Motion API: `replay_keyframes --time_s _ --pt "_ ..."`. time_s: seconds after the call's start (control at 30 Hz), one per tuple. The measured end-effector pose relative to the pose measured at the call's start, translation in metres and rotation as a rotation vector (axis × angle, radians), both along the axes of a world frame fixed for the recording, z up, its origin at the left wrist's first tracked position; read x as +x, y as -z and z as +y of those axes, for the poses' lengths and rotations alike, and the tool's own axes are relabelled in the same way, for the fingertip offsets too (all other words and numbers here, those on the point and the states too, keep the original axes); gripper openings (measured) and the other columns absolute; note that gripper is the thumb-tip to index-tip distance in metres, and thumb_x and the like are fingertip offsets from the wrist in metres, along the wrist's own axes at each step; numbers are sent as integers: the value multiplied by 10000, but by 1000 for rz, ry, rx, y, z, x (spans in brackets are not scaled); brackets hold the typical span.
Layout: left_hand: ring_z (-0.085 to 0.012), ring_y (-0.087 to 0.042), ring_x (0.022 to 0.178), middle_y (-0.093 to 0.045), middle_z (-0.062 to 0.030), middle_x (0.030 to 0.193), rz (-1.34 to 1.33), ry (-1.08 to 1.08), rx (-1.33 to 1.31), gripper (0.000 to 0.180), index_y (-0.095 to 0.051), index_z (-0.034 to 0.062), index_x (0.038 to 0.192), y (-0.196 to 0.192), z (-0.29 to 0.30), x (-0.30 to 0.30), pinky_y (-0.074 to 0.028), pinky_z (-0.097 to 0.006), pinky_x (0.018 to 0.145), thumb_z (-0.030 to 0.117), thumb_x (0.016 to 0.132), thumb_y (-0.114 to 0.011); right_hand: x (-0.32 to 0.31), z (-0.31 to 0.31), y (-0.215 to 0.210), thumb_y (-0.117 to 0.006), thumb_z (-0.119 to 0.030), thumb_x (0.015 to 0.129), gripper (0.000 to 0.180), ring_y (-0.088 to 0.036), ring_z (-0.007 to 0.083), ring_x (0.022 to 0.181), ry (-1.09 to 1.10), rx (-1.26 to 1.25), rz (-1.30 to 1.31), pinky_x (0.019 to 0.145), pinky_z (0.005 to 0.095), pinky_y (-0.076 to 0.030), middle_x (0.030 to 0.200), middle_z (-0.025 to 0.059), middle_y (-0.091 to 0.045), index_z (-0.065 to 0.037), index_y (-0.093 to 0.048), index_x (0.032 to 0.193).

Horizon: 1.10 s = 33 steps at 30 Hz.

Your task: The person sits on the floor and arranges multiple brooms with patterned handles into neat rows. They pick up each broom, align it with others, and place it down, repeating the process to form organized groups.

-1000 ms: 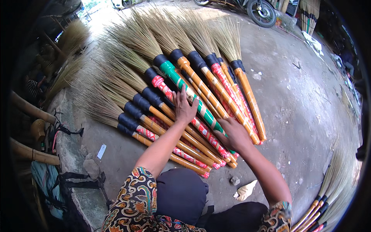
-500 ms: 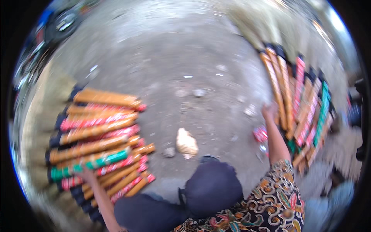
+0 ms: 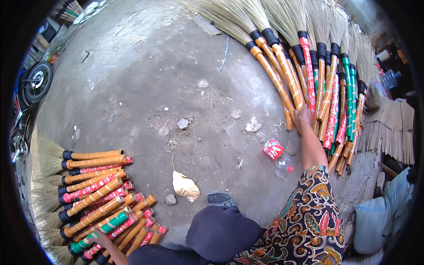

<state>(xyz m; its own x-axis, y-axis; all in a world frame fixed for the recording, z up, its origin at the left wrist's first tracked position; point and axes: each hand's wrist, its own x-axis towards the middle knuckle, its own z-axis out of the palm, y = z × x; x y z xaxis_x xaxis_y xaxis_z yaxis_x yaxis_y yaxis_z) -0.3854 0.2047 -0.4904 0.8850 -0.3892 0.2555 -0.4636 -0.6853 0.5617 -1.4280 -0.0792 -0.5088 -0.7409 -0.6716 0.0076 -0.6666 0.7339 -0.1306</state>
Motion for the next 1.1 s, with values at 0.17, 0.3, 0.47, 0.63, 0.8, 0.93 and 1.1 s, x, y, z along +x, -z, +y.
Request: replay_keyframes --time_s 0.17,0.3,0.47,0.63,0.8,0.93,1.1 --pt "-416 -318 1529 -240 -365 1654 -37 32 -20 1031 -112 -130 1618 -1 4 -9 -250 -429 1257 501 999 -644 59 -8 -5 -750 -302 820 510 -705 443 1054 -123 -221 -244 915 520 -543 1062 264 -730 19 -653 1205" --pt "-450 -387 1469 -310 -366 1615 -4 -23 11 888 -222 15 1649 -4 8 -16 -328 -472 1219 434 1005 -668 131 29 -16 -746 -250 833 436 -715 429 940 -250 -336 -225 828 501 -551 971 255 -727 45 -657 1141" --pt "-440 -406 1460 -346 -337 1611 82 156 -133 805 -274 1 1629 -9 14 -38 -320 -464 1230 423 1040 -625 231 69 -58 -717 -307 1001 337 -659 233 676 -465 -333 -452 629 384 -521 786 104 -681 6 -652 1108" --pt "-386 -375 1503 -354 -305 1627 -51 141 -316 798 -252 -84 1608 -29 22 -66 -252 -440 1267 437 1082 -551 370 62 -90 -727 -224 988 268 -568 111 658 -902 -314 -859 610 293 -478 760 26 -601 -11 -609 1101" --pt "-326 -365 1523 -367 -276 1628 195 -123 -532 738 -281 -83 1596 -73 68 -63 -291 -393 1250 405 1099 -527 536 73 -116 -767 -161 936 356 -621 167 814 -1334 -8 -964 776 344 -529 911 94 -672 13 -620 1210" --pt "-338 -342 1535 -296 -226 1677 277 -203 -918 768 -256 17 1636 -128 118 -26 -301 -516 1234 521 1097 -468 659 119 -143 -803 -215 938 412 -669 146 843 -1704 131 -1116 757 334 -554 943 117 -726 -7 -623 1245" --pt "-334 -349 1525 -307 -239 1663 58 -312 -1090 872 -162 15 1656 -152 146 16 -280 -417 1241 587 1076 -473 750 181 -137 -800 -343 932 636 -683 361 1095 -2117 317 -1009 939 448 -544 1199 272 -673 5 -538 1395"
